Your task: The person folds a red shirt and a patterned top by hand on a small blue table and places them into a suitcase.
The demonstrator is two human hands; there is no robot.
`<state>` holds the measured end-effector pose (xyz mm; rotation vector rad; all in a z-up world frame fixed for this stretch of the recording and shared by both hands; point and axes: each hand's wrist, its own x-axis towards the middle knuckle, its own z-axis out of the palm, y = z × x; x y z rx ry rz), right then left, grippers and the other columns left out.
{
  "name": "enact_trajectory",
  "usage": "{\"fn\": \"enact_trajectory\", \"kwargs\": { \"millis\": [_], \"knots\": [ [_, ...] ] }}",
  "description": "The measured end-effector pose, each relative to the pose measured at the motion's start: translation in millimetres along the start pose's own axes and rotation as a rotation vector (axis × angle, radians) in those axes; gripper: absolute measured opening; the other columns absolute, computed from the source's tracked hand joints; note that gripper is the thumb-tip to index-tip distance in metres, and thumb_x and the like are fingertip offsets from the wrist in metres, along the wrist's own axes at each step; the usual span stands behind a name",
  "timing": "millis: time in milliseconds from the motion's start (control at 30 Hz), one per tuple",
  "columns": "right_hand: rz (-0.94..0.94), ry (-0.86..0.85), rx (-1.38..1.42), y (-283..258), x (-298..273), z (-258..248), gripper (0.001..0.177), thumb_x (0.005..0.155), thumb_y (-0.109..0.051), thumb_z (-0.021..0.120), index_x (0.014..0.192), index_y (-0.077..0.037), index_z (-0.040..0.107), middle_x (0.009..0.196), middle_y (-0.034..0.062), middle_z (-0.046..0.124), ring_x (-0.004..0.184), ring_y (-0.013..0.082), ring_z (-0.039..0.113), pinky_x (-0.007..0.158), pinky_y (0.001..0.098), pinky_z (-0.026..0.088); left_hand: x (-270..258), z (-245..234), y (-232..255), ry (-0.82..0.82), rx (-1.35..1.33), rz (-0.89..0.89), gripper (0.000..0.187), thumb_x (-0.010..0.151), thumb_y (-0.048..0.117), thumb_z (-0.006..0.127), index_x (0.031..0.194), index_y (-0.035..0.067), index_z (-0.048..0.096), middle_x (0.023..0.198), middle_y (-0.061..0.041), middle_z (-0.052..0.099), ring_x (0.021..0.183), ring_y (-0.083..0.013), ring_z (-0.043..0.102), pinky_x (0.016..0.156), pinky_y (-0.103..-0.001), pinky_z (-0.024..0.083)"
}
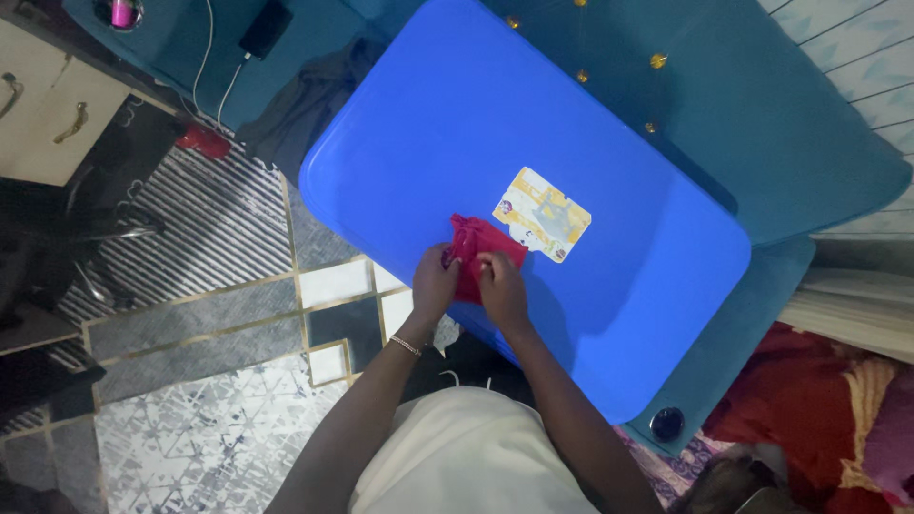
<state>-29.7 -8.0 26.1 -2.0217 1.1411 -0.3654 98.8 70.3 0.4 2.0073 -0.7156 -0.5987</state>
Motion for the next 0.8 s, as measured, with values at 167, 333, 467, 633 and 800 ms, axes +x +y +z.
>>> {"fn": "enact_trajectory", "kwargs": {
  "millis": [167,333,467,633,800],
  "knots": [
    [-0.363,0.1,-0.326,-12,1,-1,0.026,0.099,-0.014,0.061,0.124,-0.01,0.068,0.136,0.0141,0.064,0.131,0.0341,0.057,0.111,0.0487,0.045,-1,-13,22,-0.001,0.183,-0.008,0.035,0.086,0.017,0.074,0.118,0.005,0.066,0.111,-0.019,0.061,0.101,-0.0398,0.063,0.086,-0.049,0.051],
    [-0.514,0.041,-0.624,-12,13,13,0.055,0.097,-0.031,0.056,0.147,-0.011,0.055,0.156,0.0159,0.048,0.147,0.0357,0.04,0.119,0.0576,0.027,-3,-15,18,0.051,0.34,0.097,0.026,0.088,0.016,0.067,0.112,0.006,0.067,0.108,-0.019,0.063,0.101,-0.0414,0.061,0.085,-0.054,0.047],
    [-0.519,0.042,-0.64,-2,15,25,0.059,0.097,-0.041,0.056,0.15,-0.015,0.052,0.159,0.0145,0.043,0.15,0.036,0.036,0.119,0.0642,0.022,-1,-14,2,0.023,0.255,0.079,0.026,0.09,0.019,0.065,0.11,0.004,0.064,0.102,-0.021,0.064,0.1,-0.0424,0.061,0.088,-0.053,0.049],
    [-0.523,0.041,-0.729,11,18,35,0.059,0.098,-0.041,0.054,0.152,-0.016,0.05,0.16,0.0136,0.043,0.15,0.0356,0.035,0.119,0.0657,0.023,-8,-8,0,-0.04,0.267,-0.086,0.025,0.091,0.024,0.065,0.104,0.002,0.064,0.097,-0.025,0.065,0.094,-0.0464,0.061,0.082,-0.057,0.049],
    [-0.556,0.04,-0.739,23,19,37,0.062,0.102,-0.04,0.055,0.159,-0.017,0.043,0.165,0.0116,0.04,0.154,0.0332,0.034,0.122,0.0634,0.022,-1,14,-14,0.034,0.337,0.016,0.034,0.089,0.03,0.066,0.093,-0.003,0.063,0.089,-0.027,0.066,0.09,-0.0471,0.064,0.08,-0.058,0.052]
  ]
}}
